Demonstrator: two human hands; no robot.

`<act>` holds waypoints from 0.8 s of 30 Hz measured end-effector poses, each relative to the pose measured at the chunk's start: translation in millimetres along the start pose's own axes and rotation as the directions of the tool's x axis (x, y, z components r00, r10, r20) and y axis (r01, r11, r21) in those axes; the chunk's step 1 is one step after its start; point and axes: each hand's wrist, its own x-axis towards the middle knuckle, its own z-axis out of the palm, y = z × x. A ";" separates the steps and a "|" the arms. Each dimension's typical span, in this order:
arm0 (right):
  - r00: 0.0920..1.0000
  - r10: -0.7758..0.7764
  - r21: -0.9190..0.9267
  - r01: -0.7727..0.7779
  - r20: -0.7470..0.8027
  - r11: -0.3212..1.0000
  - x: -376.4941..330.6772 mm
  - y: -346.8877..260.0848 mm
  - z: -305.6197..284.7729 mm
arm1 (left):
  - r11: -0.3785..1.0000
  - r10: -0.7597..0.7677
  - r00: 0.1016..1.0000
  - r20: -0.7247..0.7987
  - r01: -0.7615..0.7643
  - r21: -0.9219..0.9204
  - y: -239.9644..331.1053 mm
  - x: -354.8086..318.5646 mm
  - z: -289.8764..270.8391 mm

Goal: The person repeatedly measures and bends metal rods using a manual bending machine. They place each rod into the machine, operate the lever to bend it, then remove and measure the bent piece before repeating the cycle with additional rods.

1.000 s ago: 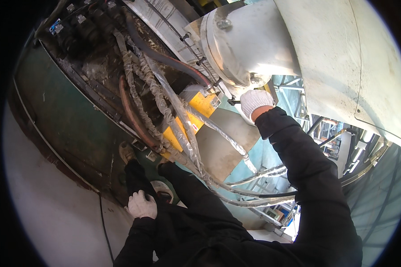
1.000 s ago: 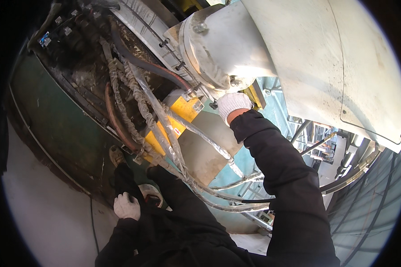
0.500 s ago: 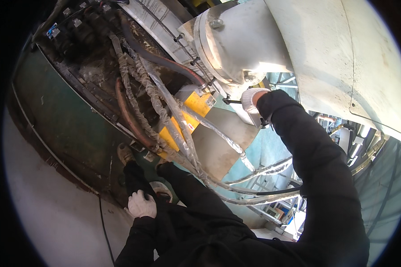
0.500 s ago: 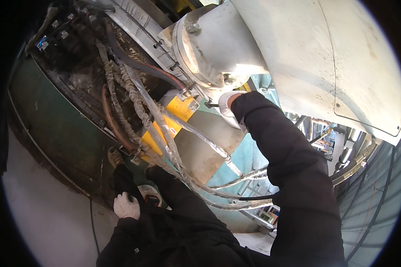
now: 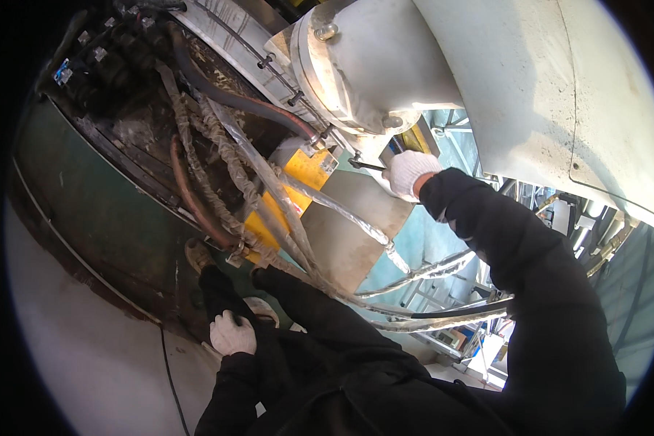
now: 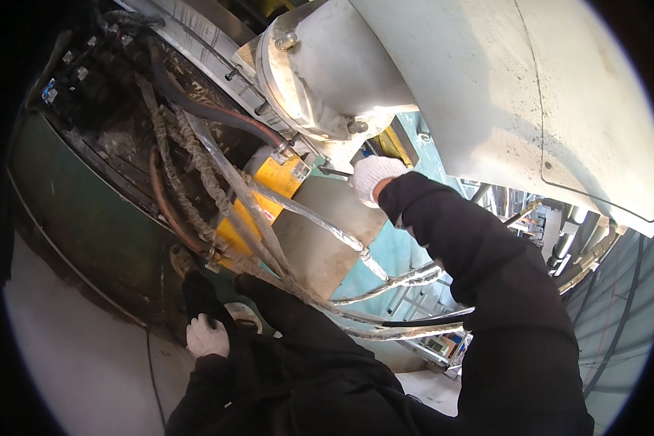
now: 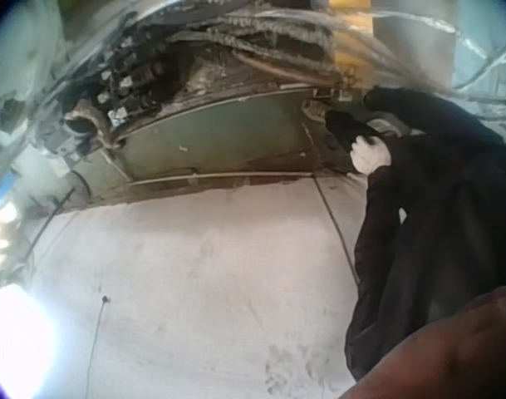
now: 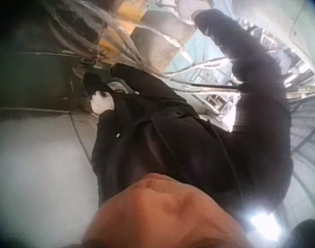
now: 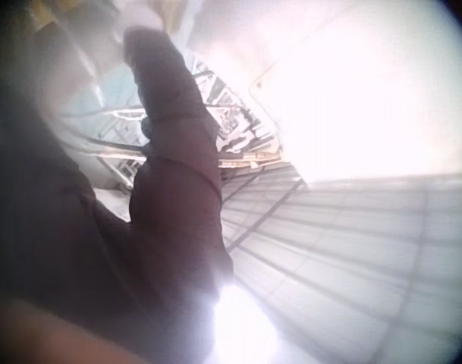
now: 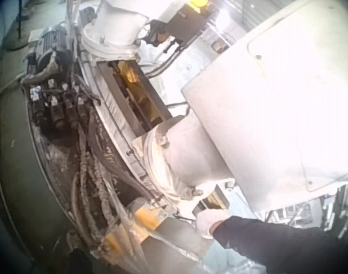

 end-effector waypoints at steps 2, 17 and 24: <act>0.996 0.082 0.094 -0.079 -0.028 0.992 -6.2 1.1 20.8 | 0.999 -0.027 0.998 0.065 0.025 0.020 5.0 2.3 -1.4; 0.958 0.280 0.694 -0.163 -0.058 0.701 42.9 -24.9 215.6 | 0.989 0.042 0.994 0.103 -0.056 0.138 13.6 15.2 5.0; 0.921 0.360 0.899 -0.026 -0.149 0.438 125.0 -56.3 274.8 | 0.979 0.109 0.989 0.099 -0.124 0.163 5.0 12.7 1.3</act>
